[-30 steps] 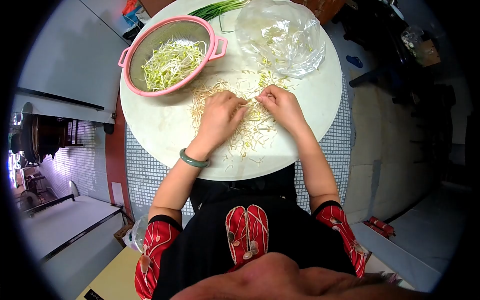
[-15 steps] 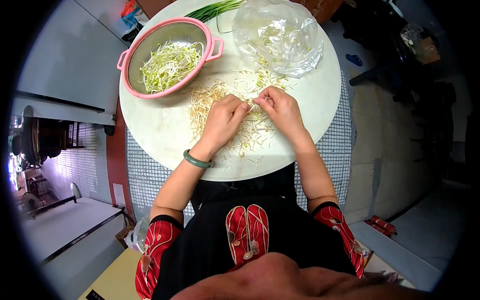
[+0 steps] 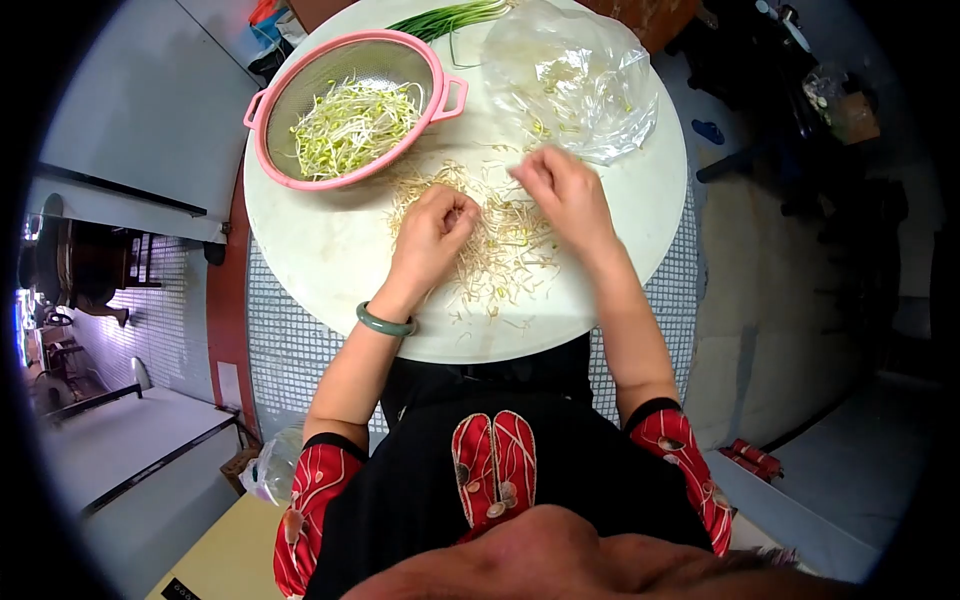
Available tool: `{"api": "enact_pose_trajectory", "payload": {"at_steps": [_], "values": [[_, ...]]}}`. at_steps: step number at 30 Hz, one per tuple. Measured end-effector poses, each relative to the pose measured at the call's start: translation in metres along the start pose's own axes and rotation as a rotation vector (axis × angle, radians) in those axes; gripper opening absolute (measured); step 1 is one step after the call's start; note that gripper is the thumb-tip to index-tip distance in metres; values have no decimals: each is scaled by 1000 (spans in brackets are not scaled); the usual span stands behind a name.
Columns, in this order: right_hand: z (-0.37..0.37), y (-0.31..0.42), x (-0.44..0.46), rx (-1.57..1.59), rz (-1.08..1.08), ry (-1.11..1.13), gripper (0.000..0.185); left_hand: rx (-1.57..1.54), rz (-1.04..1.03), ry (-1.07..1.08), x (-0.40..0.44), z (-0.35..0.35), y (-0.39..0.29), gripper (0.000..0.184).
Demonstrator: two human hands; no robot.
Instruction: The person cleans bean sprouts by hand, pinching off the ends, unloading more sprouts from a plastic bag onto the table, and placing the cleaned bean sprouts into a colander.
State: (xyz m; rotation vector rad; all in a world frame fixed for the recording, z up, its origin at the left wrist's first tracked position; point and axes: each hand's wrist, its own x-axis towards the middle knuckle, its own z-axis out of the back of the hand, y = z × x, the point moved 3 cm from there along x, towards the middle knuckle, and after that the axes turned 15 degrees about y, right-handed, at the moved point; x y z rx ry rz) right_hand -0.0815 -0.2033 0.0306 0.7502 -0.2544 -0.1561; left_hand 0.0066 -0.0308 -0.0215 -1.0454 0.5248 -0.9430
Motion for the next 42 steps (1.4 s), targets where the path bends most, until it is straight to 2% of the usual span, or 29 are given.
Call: {"api": "enact_pose_trajectory", "payload": {"at_steps": [1, 3, 5, 7, 8, 10, 11, 13, 14, 15, 18, 21, 24, 33, 39, 42], "values": [[5, 14, 17, 2, 52, -38, 24, 91, 30, 28, -3, 6, -8, 9], [12, 50, 59, 30, 287, -162, 21, 265, -77, -27, -8, 11, -8, 10], [-1, 76, 105, 109, 471, -172, 24, 428, -140, -80, -12, 13, -6, 16], [-40, 74, 149, -85, 493, 112, 33, 473, -84, -37, -18, 17, -11, 16], [-44, 73, 147, -116, 503, 110, 36, 494, -55, -15, -21, 19, -11, 16], [-49, 70, 144, -189, 523, 115, 41, 583, -142, -96, -28, 23, -7, 17], [-37, 62, 137, -136, 584, 43, 39, 621, -181, -140, -32, 25, -4, 18], [-2, 47, 97, 176, 215, 166, 31, 636, -188, -153, -34, 31, 3, 19], [6, 26, 76, 94, 87, 164, 22, 648, -196, -154, -34, 35, 4, 20], [9, -16, 32, -10, -107, 323, 18, 670, -154, -87, -30, 38, 4, 22], [14, -44, -30, -69, -86, 377, 15, 615, -172, -28, -16, 36, -8, 20], [11, -54, -57, -150, -46, 411, 14, 602, -277, -63, -2, 25, -13, 19], [10, -55, -58, -189, -7, 371, 15, 602, -294, -14, 3, 15, -14, 19], [6, -56, -45, -292, 51, 474, 14, 587, -245, 113, 0, -6, -22, 17], [19, -43, -46, -72, 38, 350, 13, 496, -288, 65, 8, -9, -37, 21], [19, -28, -44, 143, 19, 373, 13, 408, -353, 73, 14, -19, -45, 20]]}}
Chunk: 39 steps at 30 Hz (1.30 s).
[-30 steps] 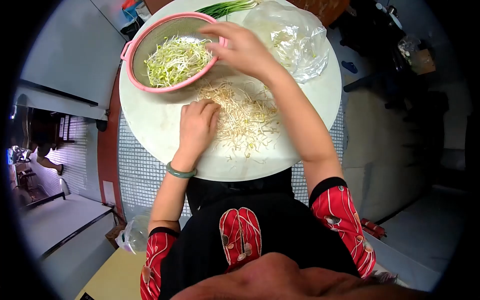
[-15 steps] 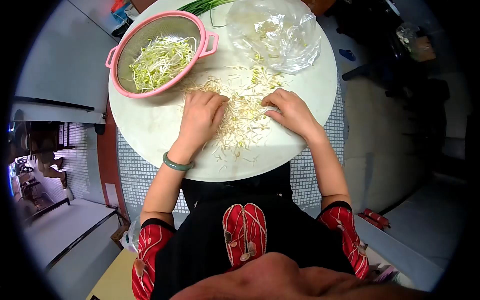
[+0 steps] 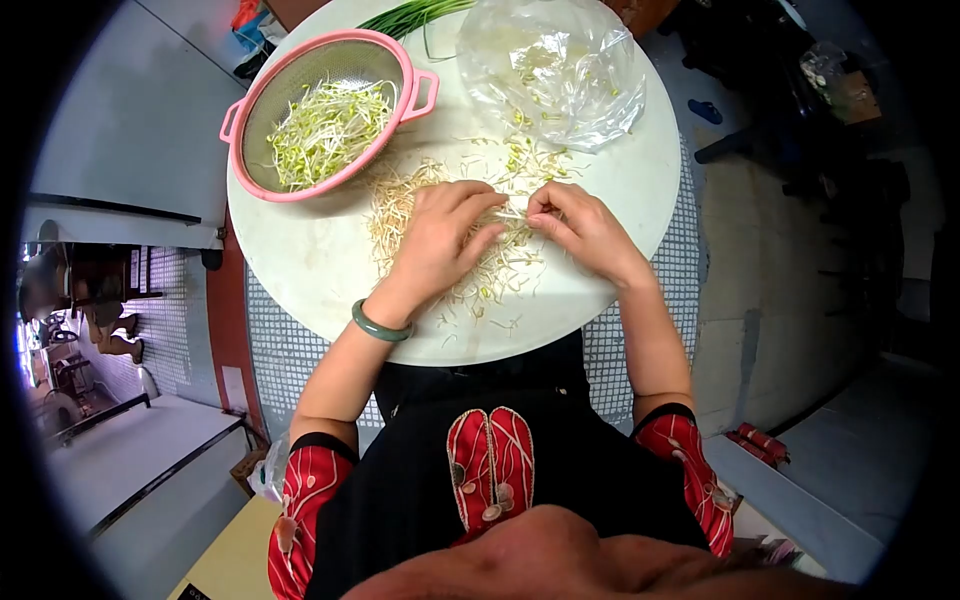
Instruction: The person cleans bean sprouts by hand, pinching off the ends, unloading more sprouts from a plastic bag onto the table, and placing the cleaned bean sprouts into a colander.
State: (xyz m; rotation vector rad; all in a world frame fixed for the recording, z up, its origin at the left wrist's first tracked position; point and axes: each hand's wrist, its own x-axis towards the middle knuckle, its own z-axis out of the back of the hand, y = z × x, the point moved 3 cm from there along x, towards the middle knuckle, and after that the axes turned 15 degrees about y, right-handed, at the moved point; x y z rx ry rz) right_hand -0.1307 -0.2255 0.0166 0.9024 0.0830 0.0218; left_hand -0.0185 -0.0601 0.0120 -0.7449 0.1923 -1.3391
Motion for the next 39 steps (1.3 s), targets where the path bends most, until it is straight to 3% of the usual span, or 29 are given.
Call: {"api": "enact_pose_trajectory", "payload": {"at_steps": [6, 12, 18, 21, 24, 26, 27, 31, 35, 39], "values": [[-12, 0, 5, 325, -5, -8, 18, -134, 83, 73, -2, -8, 7, 12], [-14, -10, 1, 173, -107, 5, 14, -223, 216, 79, -11, -2, 13, 9], [-13, -4, 7, -85, -5, -107, 13, -169, 224, 82, -14, 0, 15, 9], [-11, -8, 4, 109, -137, -298, 13, -23, 143, -10, -18, 12, 12, 9], [-11, -9, 0, -125, 63, -20, 12, 275, 56, -265, -20, 61, 17, 13], [-19, -4, 0, -137, 51, -56, 11, 522, 144, -341, -17, 100, 20, 16], [-23, -4, 1, -150, 38, -87, 11, 539, 242, -252, -20, 109, 40, 25], [-33, -9, 3, -327, 95, -47, 13, 582, 265, -278, -25, 104, 67, 39], [-40, -7, 5, -353, 56, -28, 12, 436, 140, -314, -30, 78, 46, 36], [-40, -6, 12, -357, 55, -19, 11, 315, 59, -209, -26, 48, 29, 31]]}}
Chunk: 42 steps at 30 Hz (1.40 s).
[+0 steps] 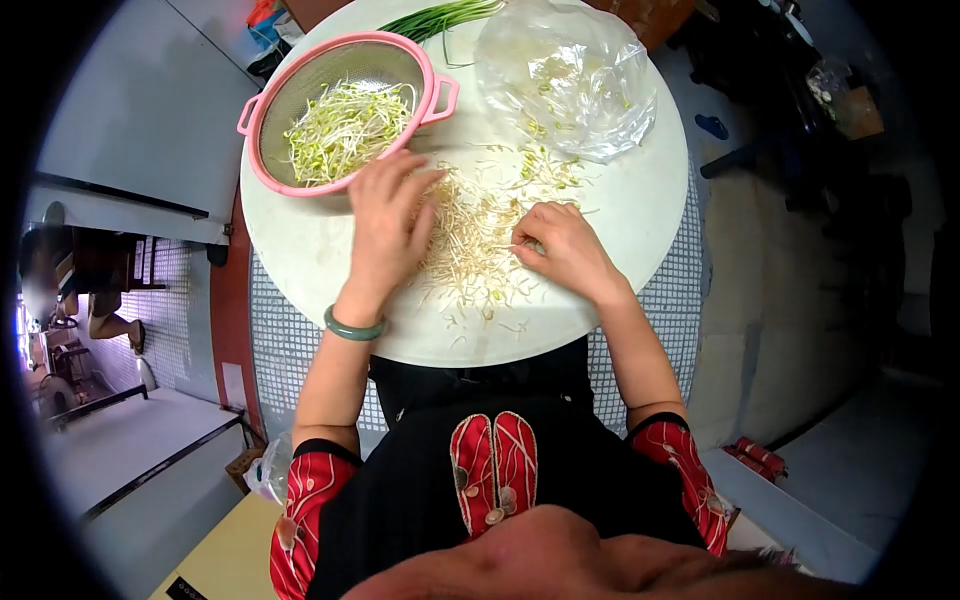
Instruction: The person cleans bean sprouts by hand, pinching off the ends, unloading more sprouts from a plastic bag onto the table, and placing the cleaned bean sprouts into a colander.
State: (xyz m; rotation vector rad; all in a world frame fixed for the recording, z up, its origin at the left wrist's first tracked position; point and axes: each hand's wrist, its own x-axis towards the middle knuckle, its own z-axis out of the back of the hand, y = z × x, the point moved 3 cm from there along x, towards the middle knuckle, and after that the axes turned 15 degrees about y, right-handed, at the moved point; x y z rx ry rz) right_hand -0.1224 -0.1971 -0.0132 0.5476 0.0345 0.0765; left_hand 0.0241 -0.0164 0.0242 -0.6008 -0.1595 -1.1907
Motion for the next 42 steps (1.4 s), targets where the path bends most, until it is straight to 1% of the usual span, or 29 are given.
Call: {"api": "enact_pose_trajectory", "payload": {"at_steps": [2, 3, 5, 8, 11, 17, 19, 22, 26, 29, 30, 31, 33, 34, 37, 38, 41, 42], "values": [[3, 3, -1, 31, -3, -17, 11, -67, -48, 59, -2, -11, -10, 28], [5, 3, -3, 53, -2, -32, 11, -117, -79, 88, -1, -15, -17, 23], [7, 2, -4, 88, -4, -55, 11, -169, -110, 190, -3, -29, -25, 21], [9, 1, -8, 108, -16, -77, 10, -227, -125, 250, -3, -38, -38, 19], [13, 4, -8, 105, -7, -99, 10, -215, -90, 272, -4, -45, -38, 17], [13, 6, -10, 133, 5, -128, 10, -256, -90, 273, -4, -44, -40, 24], [12, 4, -10, 167, 5, -123, 10, -258, -90, 302, -7, -47, -37, 26], [9, 2, -11, 139, 21, -137, 8, -283, -74, 341, -9, -48, -37, 29], [11, 0, -13, 164, -32, -139, 7, -313, -55, 391, -10, -44, -35, 30], [13, -2, -13, 190, -61, -128, 9, -489, 123, 435, -12, -46, -25, 31], [13, -4, -13, 190, -84, -107, 11, -683, 259, 476, -14, -48, -22, 29], [12, -4, -14, 189, -108, -86, 12, -854, 317, 466, -15, -49, -21, 29], [4, 0, -9, 325, -77, -165, 17, -1194, 434, 438, -17, -52, -21, 29], [0, 3, -6, 393, -60, -204, 19, -1235, 412, 449, -17, -53, -20, 29], [-5, 17, 1, 398, 17, -179, 21, -1318, 385, 415, -16, -58, -21, 30], [-5, 18, 2, 336, 32, -161, 19, -1317, 393, 420, -16, -57, -21, 30], [-7, 20, 5, 516, -114, -32, 19, -1315, 413, 413, -17, -55, -24, 29], [-9, 21, 5, 564, -125, -46, 20, -1315, 414, 397, -17, -56, -24, 29]]}}
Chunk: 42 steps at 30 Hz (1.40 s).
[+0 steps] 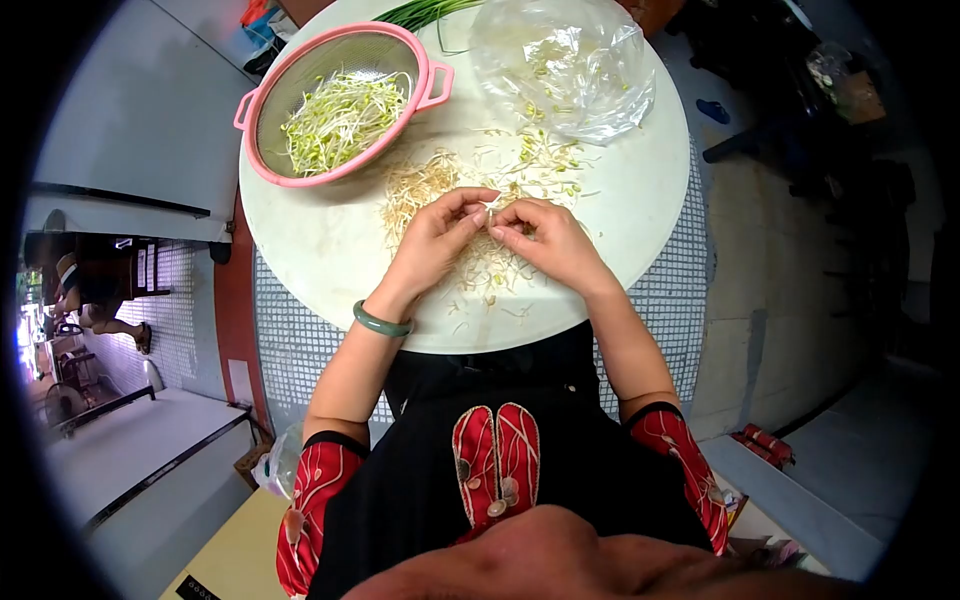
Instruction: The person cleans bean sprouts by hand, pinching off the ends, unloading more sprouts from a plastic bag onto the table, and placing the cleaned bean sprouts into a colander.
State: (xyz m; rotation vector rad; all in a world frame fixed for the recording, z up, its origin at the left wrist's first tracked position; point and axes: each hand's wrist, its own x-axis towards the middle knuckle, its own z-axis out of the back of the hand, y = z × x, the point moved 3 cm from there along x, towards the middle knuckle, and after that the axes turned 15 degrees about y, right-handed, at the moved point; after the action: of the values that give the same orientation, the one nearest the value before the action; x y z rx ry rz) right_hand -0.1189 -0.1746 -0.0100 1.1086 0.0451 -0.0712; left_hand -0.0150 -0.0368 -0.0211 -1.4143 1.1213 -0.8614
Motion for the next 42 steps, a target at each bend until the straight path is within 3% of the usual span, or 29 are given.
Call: {"api": "enact_pose_trajectory", "payload": {"at_steps": [7, 13, 16, 19, 21, 24, 26, 29, 36, 42], "values": [[-6, -3, 0, 61, -21, -15, 19, -13, 3, 11, -2, 1, 5, 30], [7, -8, -5, -29, -55, -136, 14, 267, -1, -54, -8, 5, 4, 27], [19, -8, -11, -141, -20, -183, 12, 581, 61, 0, -17, 6, -18, 27], [28, 0, -21, -185, -9, -4, 13, 1039, -322, -306, -22, 39, -42, 27], [28, 0, -25, -247, 52, 127, 14, 981, -306, -474, -23, 75, -59, 25], [32, -9, -23, -430, -21, -79, 12, 1370, -256, -587, -25, 109, -79, 23], [30, -17, -18, -511, 54, -109, 10, 1533, -229, -609, -22, 121, -74, 24], [25, -18, -14, -590, 94, -69, 11, 1519, -341, -682, -26, 111, -70, 24], [33, -17, -14, -609, 45, 42, 13, 1340, -409, -426, -28, 44, -54, 26], [34, -10, -16, -114, -37, -134, 11, 1056, -337, -143, -2, 0, -27, 20]]}}
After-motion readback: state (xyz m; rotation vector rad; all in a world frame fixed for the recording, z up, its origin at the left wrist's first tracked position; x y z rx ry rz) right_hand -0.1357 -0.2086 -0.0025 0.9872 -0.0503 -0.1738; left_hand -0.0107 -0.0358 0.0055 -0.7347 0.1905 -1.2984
